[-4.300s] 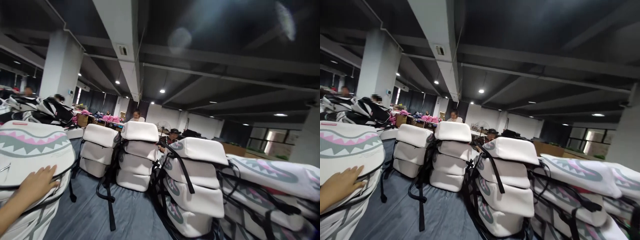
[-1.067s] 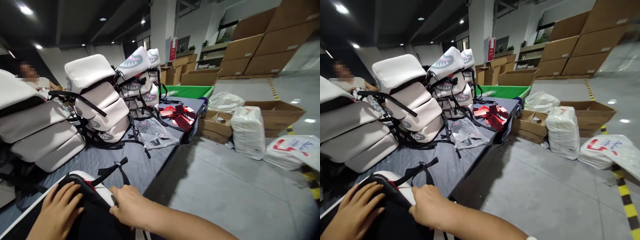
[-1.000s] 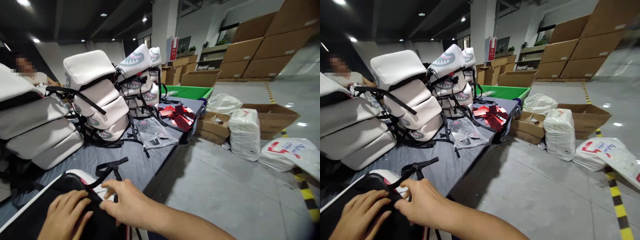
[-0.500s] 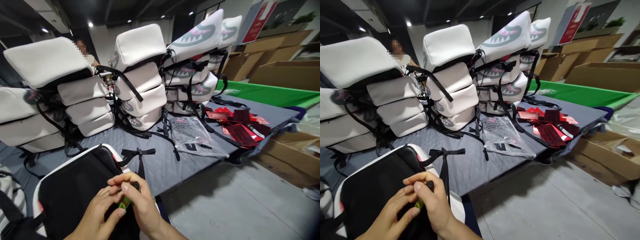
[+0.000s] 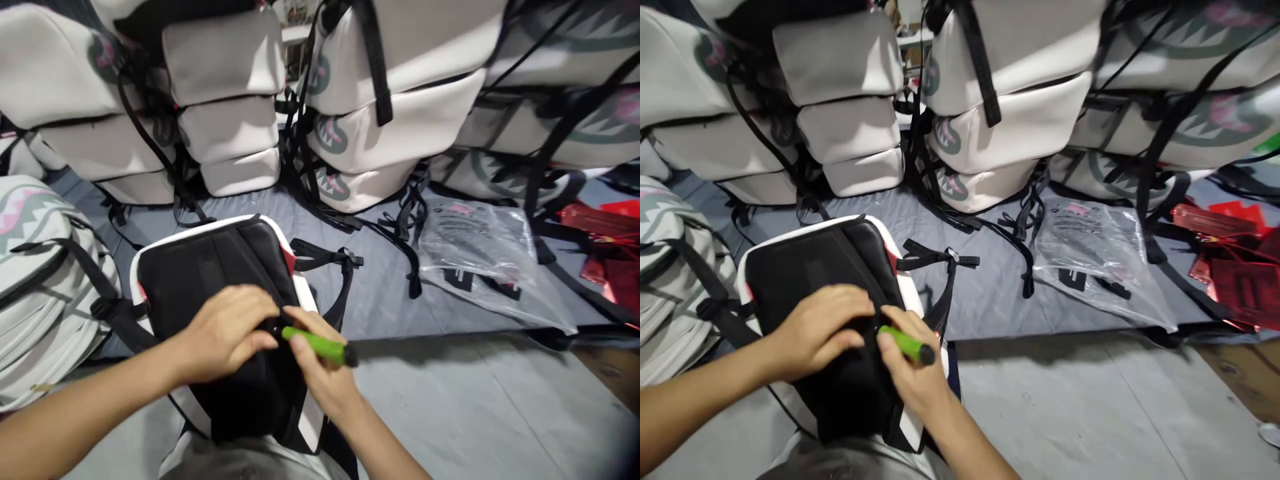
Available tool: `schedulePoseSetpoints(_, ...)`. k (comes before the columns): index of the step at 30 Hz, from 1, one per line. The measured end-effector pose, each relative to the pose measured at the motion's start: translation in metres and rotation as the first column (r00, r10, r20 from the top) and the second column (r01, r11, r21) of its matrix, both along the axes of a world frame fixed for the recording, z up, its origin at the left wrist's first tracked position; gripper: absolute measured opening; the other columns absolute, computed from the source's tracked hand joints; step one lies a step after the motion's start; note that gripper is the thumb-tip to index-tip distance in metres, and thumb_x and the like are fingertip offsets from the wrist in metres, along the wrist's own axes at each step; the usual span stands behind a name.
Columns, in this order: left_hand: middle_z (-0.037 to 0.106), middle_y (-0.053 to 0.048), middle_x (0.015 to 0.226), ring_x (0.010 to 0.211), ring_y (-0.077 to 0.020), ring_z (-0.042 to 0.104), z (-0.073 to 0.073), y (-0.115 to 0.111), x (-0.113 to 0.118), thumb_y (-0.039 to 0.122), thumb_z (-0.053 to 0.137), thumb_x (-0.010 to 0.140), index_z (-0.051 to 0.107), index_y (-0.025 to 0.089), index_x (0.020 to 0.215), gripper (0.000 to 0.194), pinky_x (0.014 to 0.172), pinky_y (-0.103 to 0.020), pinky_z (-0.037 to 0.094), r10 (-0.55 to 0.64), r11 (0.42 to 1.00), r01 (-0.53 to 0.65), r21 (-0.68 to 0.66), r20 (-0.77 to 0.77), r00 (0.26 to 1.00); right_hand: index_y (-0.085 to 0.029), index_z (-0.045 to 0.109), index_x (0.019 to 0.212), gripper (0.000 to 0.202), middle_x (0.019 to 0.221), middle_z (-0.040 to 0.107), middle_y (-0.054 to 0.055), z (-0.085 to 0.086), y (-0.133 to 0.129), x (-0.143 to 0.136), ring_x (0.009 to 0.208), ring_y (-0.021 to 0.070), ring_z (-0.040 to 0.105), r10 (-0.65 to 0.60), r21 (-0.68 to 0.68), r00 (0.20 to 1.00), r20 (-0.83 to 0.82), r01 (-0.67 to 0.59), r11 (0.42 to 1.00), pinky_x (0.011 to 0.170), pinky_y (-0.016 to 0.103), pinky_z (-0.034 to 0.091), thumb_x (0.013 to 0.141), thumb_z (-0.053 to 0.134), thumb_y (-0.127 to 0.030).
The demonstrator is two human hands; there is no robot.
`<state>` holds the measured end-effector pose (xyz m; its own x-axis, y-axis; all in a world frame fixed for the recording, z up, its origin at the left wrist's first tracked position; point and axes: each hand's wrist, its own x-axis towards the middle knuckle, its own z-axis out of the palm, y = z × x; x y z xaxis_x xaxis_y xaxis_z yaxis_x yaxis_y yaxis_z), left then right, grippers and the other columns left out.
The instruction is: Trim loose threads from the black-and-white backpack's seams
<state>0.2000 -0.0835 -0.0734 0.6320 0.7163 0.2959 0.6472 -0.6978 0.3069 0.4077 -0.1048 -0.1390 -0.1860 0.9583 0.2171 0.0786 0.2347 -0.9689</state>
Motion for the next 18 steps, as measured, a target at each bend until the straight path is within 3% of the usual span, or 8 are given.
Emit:
schedulePoseSetpoints(2, 0.065, -0.014, 0.123, 0.125, -0.0283, 0.054, 0.005, 0.021, -0.008, 0.039, 0.052, 0.098, 0.058, 0.014, 0.122, 0.035, 0.104, -0.047, 0.044, 0.097, 0.981, -0.082, 0.174, -0.082, 0.992, -0.023, 0.069, 0.118, 0.03, 0.076, 0.066, 0.0, -0.003, 0.005, 0.004, 0.063, 0.0166, 0.063, -0.121, -0.057, 0.989, -0.084, 0.117, 0.992, 0.061, 0.03, 0.053, 0.096, 0.058, -0.041)
schedulePoseSetpoints(4, 0.062, -0.017, 0.127, 0.13, -0.0339, 0.049, 0.007, 0.044, -0.012, 0.045, 0.059, 0.094, 0.06, 0.011, 0.122, 0.044, 0.11, -0.057, 0.037, 0.144, 0.958, -0.094, 0.271, -0.17, 0.975, -0.024, 0.067, 0.118, 0.03, 0.08, 0.07, 0.0, 0.001, 0.011, 0.003, 0.06, 0.0159, 0.064, -0.224, -0.093, 0.963, -0.152, 0.212, 0.973, 0.059, 0.03, 0.054, 0.093, 0.064, -0.042)
schedulePoseSetpoints(6, 0.065, -0.018, 0.119, 0.122, -0.0356, 0.053, 0.007, 0.063, -0.011, 0.052, 0.066, 0.087, 0.064, 0.009, 0.116, 0.052, 0.113, -0.062, 0.031, 0.125, 0.958, -0.04, 0.285, -0.285, 0.95, -0.024, 0.068, 0.112, 0.028, 0.09, 0.072, 0.002, 0.006, 0.018, -0.006, 0.067, 0.017, 0.068, -0.292, -0.108, 0.942, -0.165, 0.277, 0.955, 0.064, 0.031, 0.056, 0.088, 0.071, -0.039)
schedulePoseSetpoints(8, 0.068, -0.015, 0.102, 0.107, -0.0329, 0.059, 0.004, 0.073, -0.006, 0.058, 0.071, 0.08, 0.068, 0.008, 0.104, 0.055, 0.113, -0.063, 0.031, 0.1, 0.963, 0.005, 0.268, -0.377, 0.921, -0.022, 0.068, 0.101, 0.023, 0.084, 0.071, 0.001, 0.006, 0.022, -0.015, 0.064, 0.0164, 0.067, -0.363, -0.107, 0.922, -0.134, 0.351, 0.93, 0.061, 0.029, 0.055, 0.086, 0.073, -0.039)
schedulePoseSetpoints(11, 0.066, -0.009, 0.085, 0.094, -0.0284, 0.06, -0.005, 0.069, 0.006, 0.062, 0.075, 0.074, 0.071, 0.012, 0.09, 0.052, 0.109, -0.06, 0.037, 0.033, 0.977, 0.058, 0.203, -0.418, 0.908, -0.02, 0.065, 0.087, 0.023, 0.066, 0.063, -0.003, -0.011, 0.024, -0.022, 0.052, 0.0139, 0.058, -0.488, -0.02, 0.871, -0.056, 0.488, 0.873, 0.051, 0.026, 0.048, 0.088, 0.067, -0.042)
schedulePoseSetpoints(14, 0.066, -0.006, 0.086, 0.095, -0.0257, 0.058, -0.022, 0.054, 0.015, 0.053, 0.08, 0.072, 0.07, 0.015, 0.088, 0.043, 0.111, -0.059, 0.035, -0.018, 0.982, 0.084, 0.17, -0.356, 0.934, -0.019, 0.063, 0.08, 0.024, 0.066, 0.061, -0.002, -0.033, 0.019, -0.017, 0.054, 0.0143, 0.057, -0.546, 0.121, 0.838, -0.014, 0.543, 0.831, 0.053, 0.027, 0.047, 0.091, 0.062, -0.041)
schedulePoseSetpoints(18, 0.066, -0.004, 0.097, 0.106, -0.0245, 0.056, -0.043, 0.042, 0.013, 0.04, 0.078, 0.079, 0.067, 0.017, 0.089, 0.028, 0.116, -0.059, 0.03, -0.032, 0.98, 0.072, 0.187, -0.209, 0.977, -0.019, 0.066, 0.085, 0.017, 0.072, 0.065, -0.001, -0.042, 0.013, -0.011, 0.058, 0.0151, 0.061, -0.505, 0.146, 0.861, 0.053, 0.494, 0.857, 0.055, 0.028, 0.049, 0.09, 0.063, -0.035)
